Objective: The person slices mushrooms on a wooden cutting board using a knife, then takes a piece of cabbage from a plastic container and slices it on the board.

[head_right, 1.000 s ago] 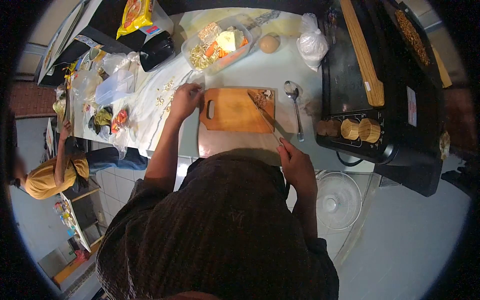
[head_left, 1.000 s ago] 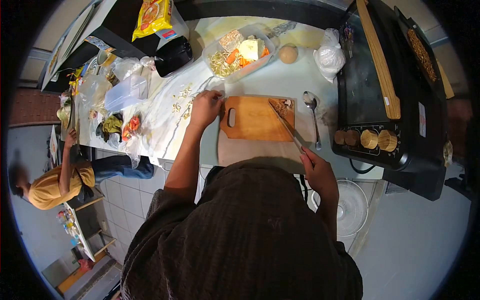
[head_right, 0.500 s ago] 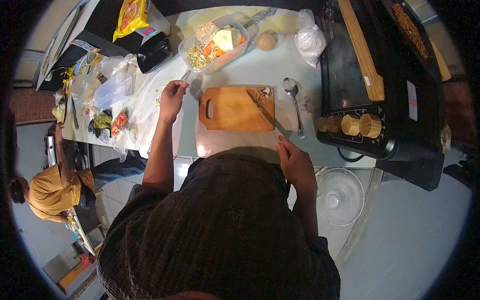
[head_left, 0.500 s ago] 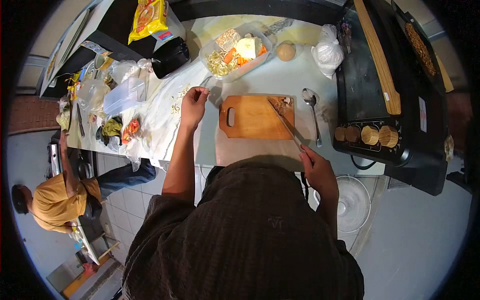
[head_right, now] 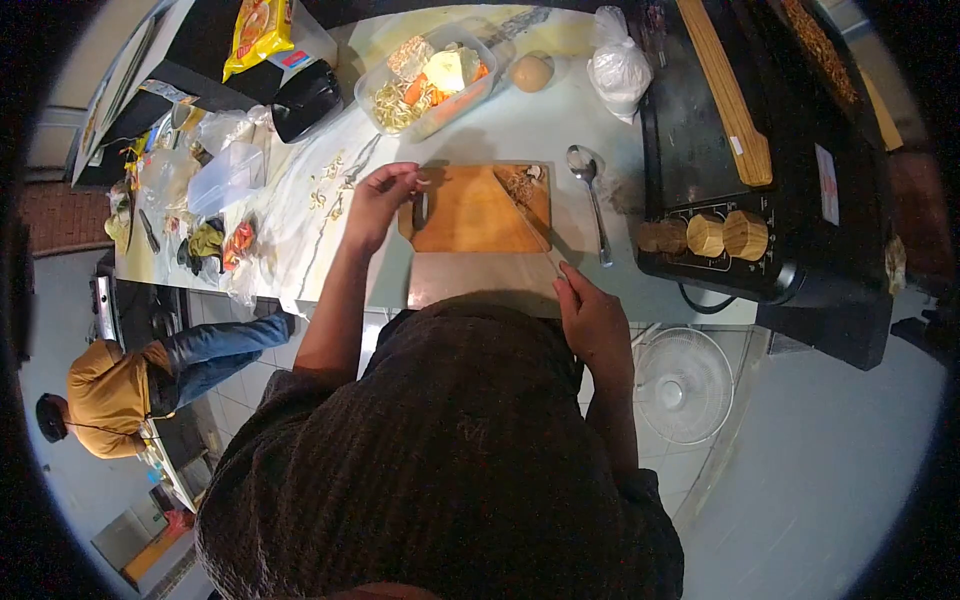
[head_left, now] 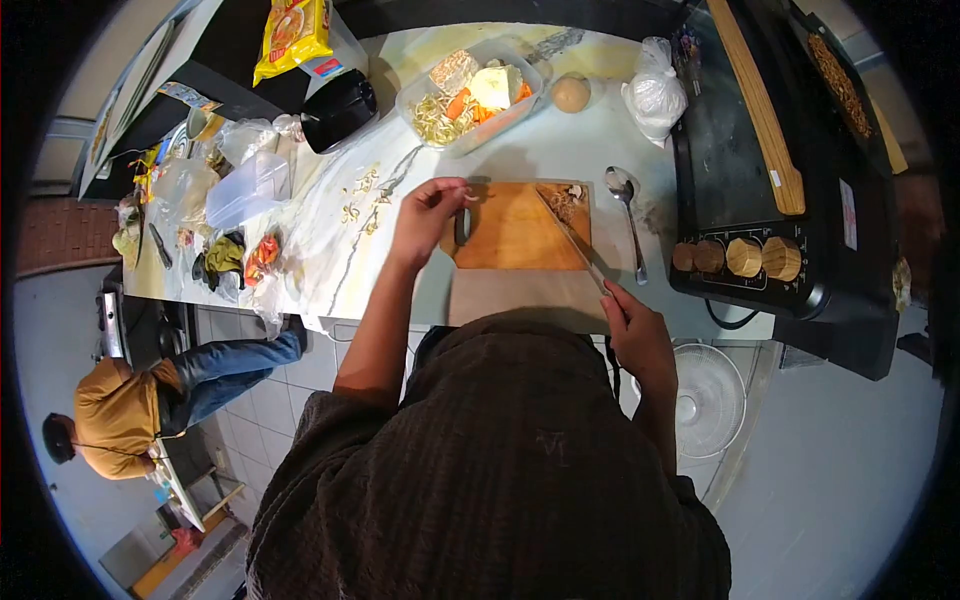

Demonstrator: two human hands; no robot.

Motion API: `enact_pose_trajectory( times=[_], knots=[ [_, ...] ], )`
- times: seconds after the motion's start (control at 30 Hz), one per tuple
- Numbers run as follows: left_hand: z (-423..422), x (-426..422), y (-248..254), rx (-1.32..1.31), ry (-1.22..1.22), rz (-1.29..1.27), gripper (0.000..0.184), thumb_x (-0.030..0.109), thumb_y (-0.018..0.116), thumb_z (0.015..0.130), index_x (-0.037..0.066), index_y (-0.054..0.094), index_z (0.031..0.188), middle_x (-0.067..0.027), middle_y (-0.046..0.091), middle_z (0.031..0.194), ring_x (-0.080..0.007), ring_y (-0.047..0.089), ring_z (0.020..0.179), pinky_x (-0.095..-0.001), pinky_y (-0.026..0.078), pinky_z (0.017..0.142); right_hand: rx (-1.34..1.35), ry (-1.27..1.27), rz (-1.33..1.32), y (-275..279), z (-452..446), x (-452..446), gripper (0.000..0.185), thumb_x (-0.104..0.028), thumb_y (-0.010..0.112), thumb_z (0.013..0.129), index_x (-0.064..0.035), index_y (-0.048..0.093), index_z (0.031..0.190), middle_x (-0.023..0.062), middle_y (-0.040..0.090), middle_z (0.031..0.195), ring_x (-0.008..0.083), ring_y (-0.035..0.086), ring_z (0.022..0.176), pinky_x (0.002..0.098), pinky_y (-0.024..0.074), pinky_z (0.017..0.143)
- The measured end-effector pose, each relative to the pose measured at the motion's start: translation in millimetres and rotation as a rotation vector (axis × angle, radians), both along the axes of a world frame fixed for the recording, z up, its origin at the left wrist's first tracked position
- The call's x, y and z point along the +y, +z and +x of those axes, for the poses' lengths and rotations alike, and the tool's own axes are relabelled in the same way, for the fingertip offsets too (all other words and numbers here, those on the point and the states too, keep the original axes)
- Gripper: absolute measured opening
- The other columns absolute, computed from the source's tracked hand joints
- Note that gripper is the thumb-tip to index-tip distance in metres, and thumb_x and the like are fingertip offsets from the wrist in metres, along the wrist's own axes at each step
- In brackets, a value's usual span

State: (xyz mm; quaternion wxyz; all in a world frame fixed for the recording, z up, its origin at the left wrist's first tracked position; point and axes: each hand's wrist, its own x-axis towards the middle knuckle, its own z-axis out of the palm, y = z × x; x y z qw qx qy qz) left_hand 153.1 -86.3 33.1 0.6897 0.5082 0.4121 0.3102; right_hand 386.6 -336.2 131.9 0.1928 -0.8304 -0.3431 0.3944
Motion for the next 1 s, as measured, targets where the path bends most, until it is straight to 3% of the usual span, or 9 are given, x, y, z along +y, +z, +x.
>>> enact_pose_trajectory(
  times=[0.17, 0.23, 0.37, 0.47, 0.87, 1.0],
  knots=[
    [44.5, -30.7, 0.2, 0.388, -0.079, 0.259, 0.02, 0.013, 0.069, 0.093, -0.002, 0.071, 0.107, -0.0098, 0.075, 0.091, -0.0123, 0.07, 0.085, -0.0293, 0.055, 0.079, -0.004, -0.007, 0.077, -7.5, -6.5, -3.6, 0.038, -0.034, 0.058, 0.101, -0.01, 0.066, 0.13, 0.0258, 0.07, 0.103, 0.0417, 0.068, 0.102, 0.044, 0.0537, 0.086],
    [53.0, -38.6, -7.9, 0.397, -0.097, 0.307, 0.019, 0.013, 0.069, 0.093, -0.001, 0.072, 0.106, -0.0107, 0.075, 0.089, -0.0132, 0.07, 0.083, -0.0302, 0.055, 0.077, 0.012, 0.01, 0.17, -12.2, -9.8, -6.3, 0.038, -0.027, 0.059, 0.102, -0.006, 0.064, 0.133, 0.0113, 0.061, 0.067, 0.0123, 0.054, 0.061, 0.0303, 0.0456, 0.062],
    [54.8, -39.5, -14.2, 0.495, -0.096, 0.402, 0.017, 0.017, 0.069, 0.092, 0.003, 0.073, 0.101, -0.0121, 0.074, 0.083, -0.0162, 0.071, 0.076, -0.0322, 0.055, 0.073, 0.011, 0.027, 0.227, -16.8, -16.4, -8.2, 0.038, -0.027, 0.058, 0.102, -0.0053, 0.064, 0.133, 0.0119, 0.062, 0.069, 0.0129, 0.056, 0.063, 0.0304, 0.0467, 0.063],
    [54.1, -40.5, -10.2, 0.505, -0.095, 0.415, 0.017, 0.019, 0.07, 0.092, 0.004, 0.074, 0.099, -0.0121, 0.074, 0.084, -0.0182, 0.072, 0.075, -0.0325, 0.055, 0.073, 0.057, 0.0, 0.124, -10.9, -19.9, -5.3, 0.039, -0.029, 0.058, 0.102, -0.0056, 0.063, 0.133, 0.0128, 0.063, 0.07, 0.0147, 0.058, 0.064, 0.031, 0.0481, 0.066],
    [55.9, -41.5, -6.8, 0.475, -0.075, 0.346, 0.016, 0.018, 0.072, 0.091, 0.004, 0.074, 0.098, -0.0106, 0.074, 0.081, -0.0154, 0.071, 0.075, -0.0308, 0.054, 0.071, 0.047, 0.011, 0.102, -8.3, -25.9, -4.7, 0.041, -0.032, 0.058, 0.102, -0.0059, 0.063, 0.133, 0.02, 0.069, 0.079, 0.0205, 0.068, 0.071, 0.033, 0.051, 0.073],
    [55.8, -40.6, -3.5, 0.515, -0.089, 0.379, 0.015, 0.018, 0.072, 0.091, 0.004, 0.074, 0.098, -0.0096, 0.074, 0.082, -0.0143, 0.07, 0.074, -0.0303, 0.054, 0.071, -0.019, 0.027, 0.097, -12.5, -28.4, -5.1, 0.039, -0.031, 0.058, 0.102, -0.0078, 0.064, 0.132, 0.0252, 0.07, 0.089, 0.0344, 0.072, 0.083, 0.0372, 0.0527, 0.077]
  ],
)
